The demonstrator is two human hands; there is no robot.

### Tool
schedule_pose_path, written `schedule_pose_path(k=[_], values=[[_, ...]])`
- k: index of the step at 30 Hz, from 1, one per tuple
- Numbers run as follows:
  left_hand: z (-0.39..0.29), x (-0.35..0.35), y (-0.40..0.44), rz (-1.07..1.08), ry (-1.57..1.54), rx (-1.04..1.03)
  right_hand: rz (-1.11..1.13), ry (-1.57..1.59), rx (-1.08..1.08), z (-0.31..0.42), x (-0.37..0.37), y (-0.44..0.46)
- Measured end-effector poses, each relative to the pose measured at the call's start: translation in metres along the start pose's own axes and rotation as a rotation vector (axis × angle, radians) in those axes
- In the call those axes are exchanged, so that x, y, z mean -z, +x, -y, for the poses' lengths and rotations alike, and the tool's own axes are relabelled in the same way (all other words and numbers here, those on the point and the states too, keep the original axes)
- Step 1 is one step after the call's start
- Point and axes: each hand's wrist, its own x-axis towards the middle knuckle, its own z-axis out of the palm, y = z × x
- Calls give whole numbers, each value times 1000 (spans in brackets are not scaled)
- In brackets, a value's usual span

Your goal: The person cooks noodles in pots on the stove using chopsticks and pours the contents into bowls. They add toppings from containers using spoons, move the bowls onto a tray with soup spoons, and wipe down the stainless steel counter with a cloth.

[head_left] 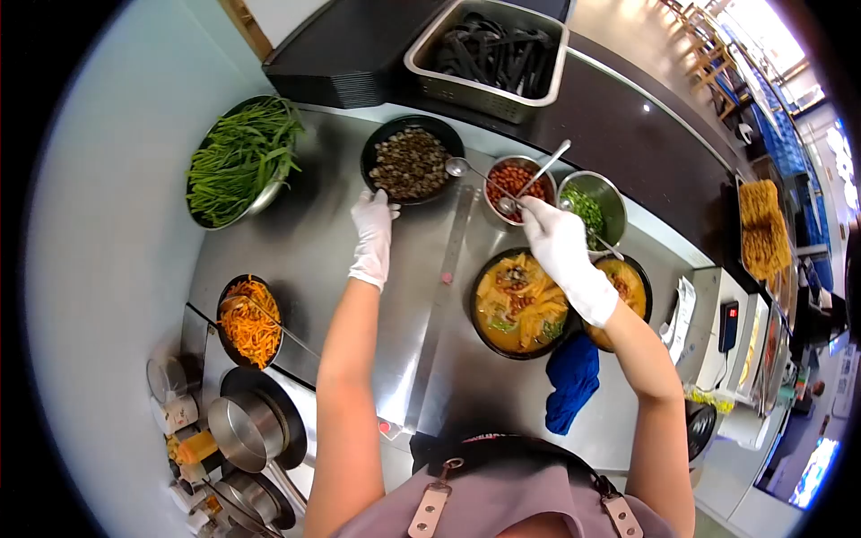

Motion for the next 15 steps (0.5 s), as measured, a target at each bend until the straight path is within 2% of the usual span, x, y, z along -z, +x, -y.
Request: schedule_pose_path(k=[3, 6, 10, 15], values=[[1, -1, 1, -15, -32, 8, -34, -113, 148, 6, -51, 40], [1, -1, 2, -20, -37, 32, 92, -380, 229, 7, -86, 55], [4, 0, 2, -9, -57, 42, 180, -417, 228, 14, -110, 60], [1, 0, 0, -13, -46, 47, 260, -206, -50, 26, -127, 69]])
